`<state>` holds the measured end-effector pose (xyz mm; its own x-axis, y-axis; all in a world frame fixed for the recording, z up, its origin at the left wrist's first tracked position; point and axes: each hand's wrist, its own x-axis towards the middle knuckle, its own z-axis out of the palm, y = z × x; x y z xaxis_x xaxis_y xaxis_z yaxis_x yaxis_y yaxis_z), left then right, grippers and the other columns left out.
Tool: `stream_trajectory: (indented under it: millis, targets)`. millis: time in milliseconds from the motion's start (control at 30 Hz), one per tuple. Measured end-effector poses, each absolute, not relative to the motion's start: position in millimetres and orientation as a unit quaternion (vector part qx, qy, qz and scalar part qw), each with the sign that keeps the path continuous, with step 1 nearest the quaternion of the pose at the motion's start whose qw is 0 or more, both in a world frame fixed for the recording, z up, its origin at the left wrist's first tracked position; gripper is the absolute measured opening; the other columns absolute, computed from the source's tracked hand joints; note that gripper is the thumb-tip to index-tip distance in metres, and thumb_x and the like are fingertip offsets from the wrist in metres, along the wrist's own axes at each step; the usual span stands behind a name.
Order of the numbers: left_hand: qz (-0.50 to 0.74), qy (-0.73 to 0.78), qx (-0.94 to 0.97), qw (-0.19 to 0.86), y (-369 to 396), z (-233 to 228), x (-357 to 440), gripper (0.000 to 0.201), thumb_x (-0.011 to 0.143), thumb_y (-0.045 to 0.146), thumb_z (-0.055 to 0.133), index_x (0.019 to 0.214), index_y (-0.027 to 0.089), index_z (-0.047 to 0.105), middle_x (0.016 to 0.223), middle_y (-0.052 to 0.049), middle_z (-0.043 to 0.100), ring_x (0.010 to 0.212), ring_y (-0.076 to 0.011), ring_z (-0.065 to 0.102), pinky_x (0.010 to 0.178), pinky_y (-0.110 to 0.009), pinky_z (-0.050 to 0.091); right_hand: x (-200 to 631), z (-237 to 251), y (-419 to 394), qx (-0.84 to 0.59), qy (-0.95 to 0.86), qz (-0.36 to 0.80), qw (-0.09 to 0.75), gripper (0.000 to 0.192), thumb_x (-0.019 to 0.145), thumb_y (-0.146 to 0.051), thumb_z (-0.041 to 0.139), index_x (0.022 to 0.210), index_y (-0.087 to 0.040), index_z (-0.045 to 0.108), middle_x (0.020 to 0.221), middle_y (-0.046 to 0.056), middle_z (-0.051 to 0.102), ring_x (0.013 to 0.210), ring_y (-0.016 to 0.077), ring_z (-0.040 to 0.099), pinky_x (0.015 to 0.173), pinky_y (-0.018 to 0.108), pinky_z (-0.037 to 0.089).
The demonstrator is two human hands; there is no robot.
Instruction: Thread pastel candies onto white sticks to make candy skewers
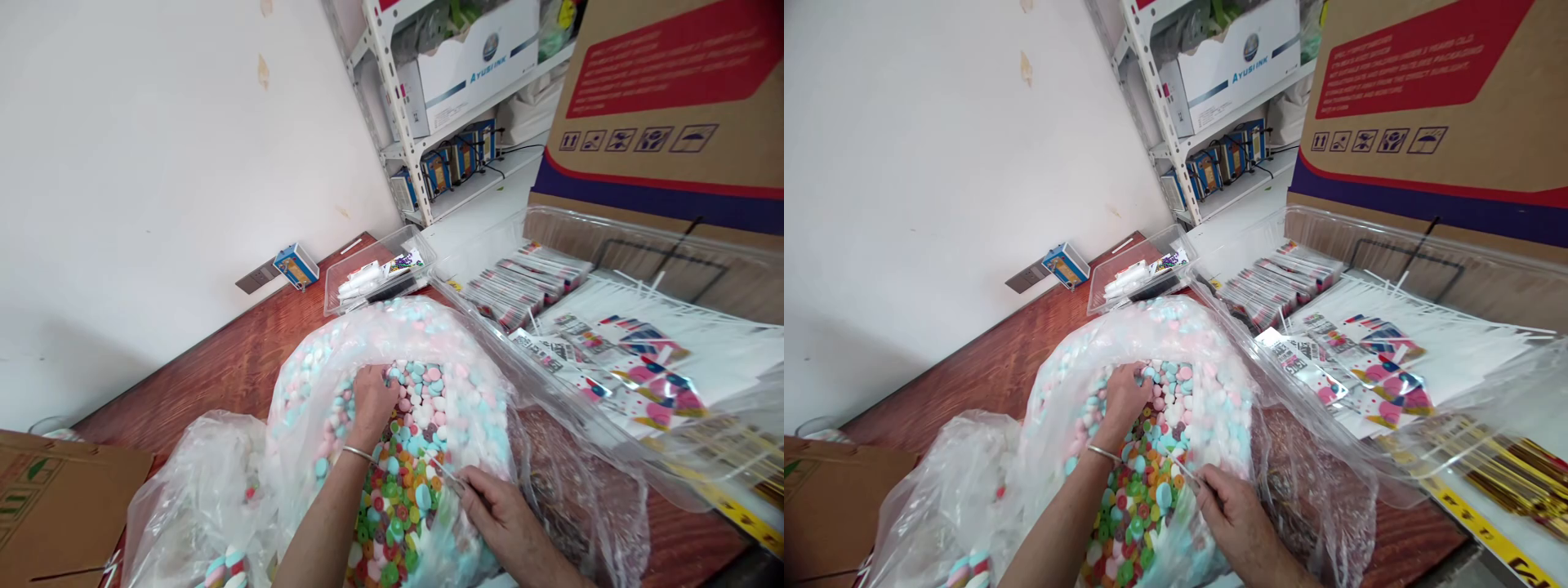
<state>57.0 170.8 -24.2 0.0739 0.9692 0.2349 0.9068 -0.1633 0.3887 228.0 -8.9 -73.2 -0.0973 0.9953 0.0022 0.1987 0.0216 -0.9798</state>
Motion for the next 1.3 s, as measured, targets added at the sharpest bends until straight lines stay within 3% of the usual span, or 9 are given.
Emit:
stream_trajectory:
  millis: [133, 267, 433, 567, 767, 967, 1100, 1300]
  targets:
    - [0.296, 0.618, 0.716, 0.136, 132.5, -3.8, 63.6, 0.017, 0.079, 0.017, 0.058, 0.095, 0.018, 0.061, 0.092, -0.006, 0.065, 0.088, -0.0205, 0.062, 0.083, -0.034, 0.048, 228.7, -53.4, 1.4, -0.474, -0.442, 0.588, 0.483, 0.037, 0.089, -0.053, 0.05, 0.071, -0.021, 0.054, 0.054, -0.006, 0.047, 0.048, 0.0114, 0.044, 0.045, 0.021, 0.035]
    - [0.436, 0.542, 0.625, 0.353, 67.4, 13.6, 79.5, 0.018, 0.082, 0.025, 0.063, 0.098, 0.018, 0.059, 0.092, -0.005, 0.064, 0.082, -0.0165, 0.063, 0.077, -0.029, 0.051, 228.1, -20.4, 18.8, -0.455, -0.427, 0.537, 0.567, 0.027, 0.083, -0.047, 0.066, 0.089, -0.021, 0.059, 0.082, 0.001, 0.064, 0.076, 0.0163, 0.06, 0.07, 0.025, 0.049]
    - [0.496, 0.485, 0.486, 0.531, 7.1, 26.4, 85.3, 0.03, 0.078, 0.029, 0.075, 0.102, 0.019, 0.061, 0.096, -0.006, 0.067, 0.092, -0.018, 0.064, 0.083, -0.029, 0.051, 223.0, -4.9, 15.8, -0.441, -0.479, 0.528, 0.545, 0.021, 0.086, -0.042, 0.065, 0.09, -0.022, 0.059, 0.082, -0.001, 0.062, 0.074, 0.0154, 0.059, 0.065, 0.024, 0.048]
    - [0.505, 0.48, 0.372, 0.613, -13.1, 31.2, 75.6, 0.026, 0.08, 0.034, 0.074, 0.098, 0.017, 0.067, 0.088, -0.004, 0.068, 0.084, -0.0148, 0.063, 0.077, -0.027, 0.051, 225.0, -5.2, 0.9, -0.402, -0.539, 0.532, 0.515, 0.013, 0.091, -0.034, 0.061, 0.095, -0.023, 0.063, 0.083, 0.0, 0.062, 0.077, 0.0165, 0.06, 0.069, 0.027, 0.049]
    - [0.541, 0.467, 0.264, 0.647, -23.8, 31.7, 74.8, 0.026, 0.074, 0.034, 0.079, 0.09, 0.015, 0.071, 0.091, -0.005, 0.068, 0.079, -0.0139, 0.061, 0.073, -0.028, 0.054, 222.8, -0.9, -10.3, -0.354, -0.647, 0.42, 0.529, 0.011, 0.093, -0.021, 0.058, 0.098, -0.026, 0.066, 0.096, 0.002, 0.063, 0.094, 0.0179, 0.06, 0.084, 0.029, 0.047]
    - [0.522, 0.479, 0.314, 0.632, -31.6, 28.4, 77.5, 0.03, 0.077, 0.035, 0.077, 0.098, 0.015, 0.07, 0.095, -0.006, 0.07, 0.082, -0.0146, 0.064, 0.076, -0.027, 0.053, 214.0, -0.3, -17.2, -0.439, -0.588, 0.426, 0.529, 0.008, 0.094, -0.027, 0.056, 0.093, -0.024, 0.063, 0.082, -0.001, 0.062, 0.076, 0.0155, 0.058, 0.07, 0.025, 0.047]
    - [0.506, 0.474, 0.378, 0.613, -35.3, 24.5, 77.1, 0.04, 0.072, 0.029, 0.081, 0.107, 0.018, 0.067, 0.099, -0.006, 0.072, 0.089, -0.017, 0.066, 0.082, -0.028, 0.052, 210.8, 0.2, -20.8, -0.46, -0.576, 0.438, 0.515, 0.011, 0.093, -0.032, 0.058, 0.09, -0.023, 0.063, 0.082, 0.0, 0.063, 0.077, 0.017, 0.059, 0.072, 0.027, 0.049]
    - [0.523, 0.514, 0.369, 0.571, -32.0, 21.9, 75.8, 0.033, 0.071, 0.03, 0.081, 0.097, 0.017, 0.065, 0.089, -0.004, 0.073, 0.08, -0.0143, 0.067, 0.076, -0.026, 0.052, 210.7, -3.2, -20.8, -0.472, -0.578, 0.455, 0.487, 0.018, 0.09, -0.039, 0.06, 0.096, -0.022, 0.064, 0.087, 0.003, 0.066, 0.08, 0.019, 0.062, 0.073, 0.029, 0.05]
